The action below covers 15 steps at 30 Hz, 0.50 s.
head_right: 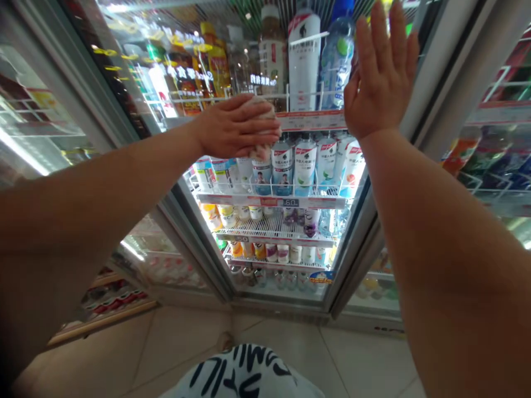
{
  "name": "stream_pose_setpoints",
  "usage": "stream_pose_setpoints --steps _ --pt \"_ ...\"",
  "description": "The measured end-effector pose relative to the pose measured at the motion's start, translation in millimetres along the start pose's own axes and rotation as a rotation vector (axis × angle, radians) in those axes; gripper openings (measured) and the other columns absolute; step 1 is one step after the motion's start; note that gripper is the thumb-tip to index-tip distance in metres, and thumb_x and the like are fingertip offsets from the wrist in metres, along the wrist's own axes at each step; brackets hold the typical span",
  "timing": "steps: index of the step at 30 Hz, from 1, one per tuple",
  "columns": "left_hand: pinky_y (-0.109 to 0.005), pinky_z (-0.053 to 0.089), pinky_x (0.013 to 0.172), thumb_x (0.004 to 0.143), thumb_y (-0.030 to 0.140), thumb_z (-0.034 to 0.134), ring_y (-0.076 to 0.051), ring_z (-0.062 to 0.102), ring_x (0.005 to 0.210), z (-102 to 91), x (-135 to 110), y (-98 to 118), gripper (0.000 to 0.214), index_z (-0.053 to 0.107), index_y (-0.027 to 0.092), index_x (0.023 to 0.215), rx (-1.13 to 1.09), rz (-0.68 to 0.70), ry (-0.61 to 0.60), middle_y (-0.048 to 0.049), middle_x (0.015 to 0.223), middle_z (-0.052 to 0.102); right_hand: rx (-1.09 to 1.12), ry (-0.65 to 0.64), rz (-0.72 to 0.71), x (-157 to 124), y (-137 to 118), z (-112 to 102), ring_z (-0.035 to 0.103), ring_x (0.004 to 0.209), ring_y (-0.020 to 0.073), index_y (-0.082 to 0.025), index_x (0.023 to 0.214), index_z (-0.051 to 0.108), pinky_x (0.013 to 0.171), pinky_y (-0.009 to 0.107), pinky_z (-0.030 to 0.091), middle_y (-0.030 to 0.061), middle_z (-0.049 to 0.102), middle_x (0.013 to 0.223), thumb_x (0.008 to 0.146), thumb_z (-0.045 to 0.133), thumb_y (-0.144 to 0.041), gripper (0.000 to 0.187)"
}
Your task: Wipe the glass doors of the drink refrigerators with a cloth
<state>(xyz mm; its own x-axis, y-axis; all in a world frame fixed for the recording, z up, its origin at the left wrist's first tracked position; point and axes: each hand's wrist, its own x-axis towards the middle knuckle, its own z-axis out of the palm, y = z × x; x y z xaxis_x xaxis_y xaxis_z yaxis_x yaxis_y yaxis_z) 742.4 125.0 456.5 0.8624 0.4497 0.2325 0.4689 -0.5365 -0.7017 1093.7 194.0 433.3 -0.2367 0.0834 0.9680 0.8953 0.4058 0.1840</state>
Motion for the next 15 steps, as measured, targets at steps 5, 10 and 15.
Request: stream_pose_setpoints --steps 5,10,15 --pt "-0.033 -0.03 0.124 0.11 0.05 0.027 -0.005 -0.035 0.15 -13.4 -3.0 -47.2 0.064 0.018 0.021 0.167 0.42 -0.48 0.364 0.0097 0.174 -0.001 0.002 0.022 0.03 -1.9 -5.1 -1.7 0.018 0.16 0.0215 -0.031 0.163 0.027 0.132 0.056 0.02 -0.0047 0.022 0.169 0.109 0.021 -0.039 0.055" --pt "-0.027 -0.027 0.125 0.111 0.039 0.028 -0.005 -0.042 0.144 14.4 3.0 -23.2 0.062 0.022 0.009 0.165 0.467 -0.809 0.54 0.0011 0.174 0.014 -0.058 -0.004 0.066 -0.8 -7.5 -5.6 0.018 0.16 0.0173 -0.029 0.162 0.029 0.134 0.048 0.019 -0.0044 0.024 0.169 0.109 0.012 -0.04 0.056" --pt "-0.058 -0.005 0.131 0.095 0.063 0.052 -0.031 -0.003 0.161 1.0 -16.4 -25.5 0.069 0.05 0.027 0.154 0.085 -0.155 0.101 0.0063 0.173 0.013 -0.071 0.062 -0.004 -3.1 -8.6 -6.1 0.024 0.159 0.0267 -0.019 0.163 0.032 0.13 0.054 0.027 0.0041 0.029 0.169 0.112 0.016 -0.039 0.057"
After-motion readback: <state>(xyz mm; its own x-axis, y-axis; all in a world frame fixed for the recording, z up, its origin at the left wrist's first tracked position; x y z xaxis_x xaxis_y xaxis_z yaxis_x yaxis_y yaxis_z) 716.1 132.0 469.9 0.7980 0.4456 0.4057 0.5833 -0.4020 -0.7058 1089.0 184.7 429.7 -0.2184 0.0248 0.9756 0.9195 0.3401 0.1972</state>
